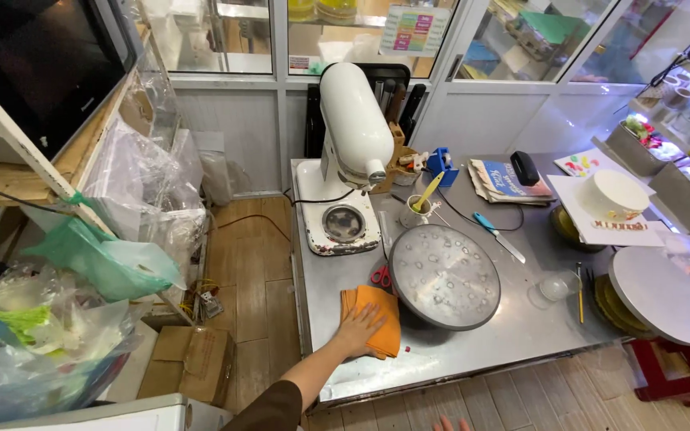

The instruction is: Retrieve frozen cake base and components, defrost in microwave, and cut a small cake base.

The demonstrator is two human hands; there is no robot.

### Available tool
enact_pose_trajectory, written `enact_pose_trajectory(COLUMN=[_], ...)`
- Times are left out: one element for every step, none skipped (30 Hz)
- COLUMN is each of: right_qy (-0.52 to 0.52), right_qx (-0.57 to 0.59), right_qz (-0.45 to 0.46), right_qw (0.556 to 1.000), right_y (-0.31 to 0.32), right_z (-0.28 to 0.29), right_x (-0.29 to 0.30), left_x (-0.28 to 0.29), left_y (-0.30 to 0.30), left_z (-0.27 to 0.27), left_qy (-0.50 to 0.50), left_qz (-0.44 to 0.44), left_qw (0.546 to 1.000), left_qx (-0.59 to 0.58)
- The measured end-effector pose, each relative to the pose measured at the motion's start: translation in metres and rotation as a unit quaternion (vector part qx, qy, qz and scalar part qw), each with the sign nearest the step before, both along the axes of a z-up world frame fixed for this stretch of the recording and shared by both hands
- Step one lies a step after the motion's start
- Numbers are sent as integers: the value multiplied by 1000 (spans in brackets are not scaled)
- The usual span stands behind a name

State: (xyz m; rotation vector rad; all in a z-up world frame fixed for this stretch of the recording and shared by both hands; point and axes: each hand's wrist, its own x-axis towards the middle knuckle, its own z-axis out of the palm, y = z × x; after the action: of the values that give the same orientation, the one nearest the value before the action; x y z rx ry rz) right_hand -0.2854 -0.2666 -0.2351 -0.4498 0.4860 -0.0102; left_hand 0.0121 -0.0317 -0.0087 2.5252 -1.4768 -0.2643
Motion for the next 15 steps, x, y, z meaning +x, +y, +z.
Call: enact_pose_trajectory(right_qy=[17, 32, 47, 64, 81, 79, 62, 48, 49, 49, 49, 53, 45, 41, 50], right_qx=[-12, -23, -34, -42, -50, -47, -38, -28, -23, -58, -93, -91, -49, -4, 0], right_qz=[-5, -11, -17, -24, -30, -31, 1, 31, 27, 3, -22, -29, -85, -141, -149], right_qw=[1000, 999, 998, 997, 995, 995, 997, 998, 998, 997, 994, 994, 994, 989, 988], right_y=[6, 13, 20, 33, 45, 58, 70, 83, 97, 106, 114, 119, 123, 132, 136], right_z=[5, 8, 12, 15, 18, 33, 47, 61, 85, 112, 138, 154, 170, 185, 185], right_x=[4, 13, 22, 27, 33, 49, 65, 73, 84, 93, 101, 109, 118, 120, 127], left_x=[0, 4, 8, 10, 13, 18, 23, 21, 31, 38, 46, 52, 59, 59, 56], left_y=[-1, -2, -6, -5, -4, -4, -5, -5, -4, -8, -13, -14, -17, -16, -11], left_z=[-9, -17, -35, -54, -74, -69, -64, -61, -49, -37, -24, -6, 12, 28, 58], left_qy=[8, 13, 10, -40, -90, -92, -69, -42, -40, 56, 151, 155, 174, 196, 205], left_qz=[-3, -8, -8, -23, -38, -39, -37, -37, -40, -4, 32, 26, 64, 103, 99], left_qw=[1000, 1000, 1000, 997, 989, 989, 988, 987, 988, 989, 980, 980, 959, 928, 929], left_qx=[-13, -25, -24, -68, -113, -110, -130, -149, -145, -138, -127, -124, -215, -300, -292])
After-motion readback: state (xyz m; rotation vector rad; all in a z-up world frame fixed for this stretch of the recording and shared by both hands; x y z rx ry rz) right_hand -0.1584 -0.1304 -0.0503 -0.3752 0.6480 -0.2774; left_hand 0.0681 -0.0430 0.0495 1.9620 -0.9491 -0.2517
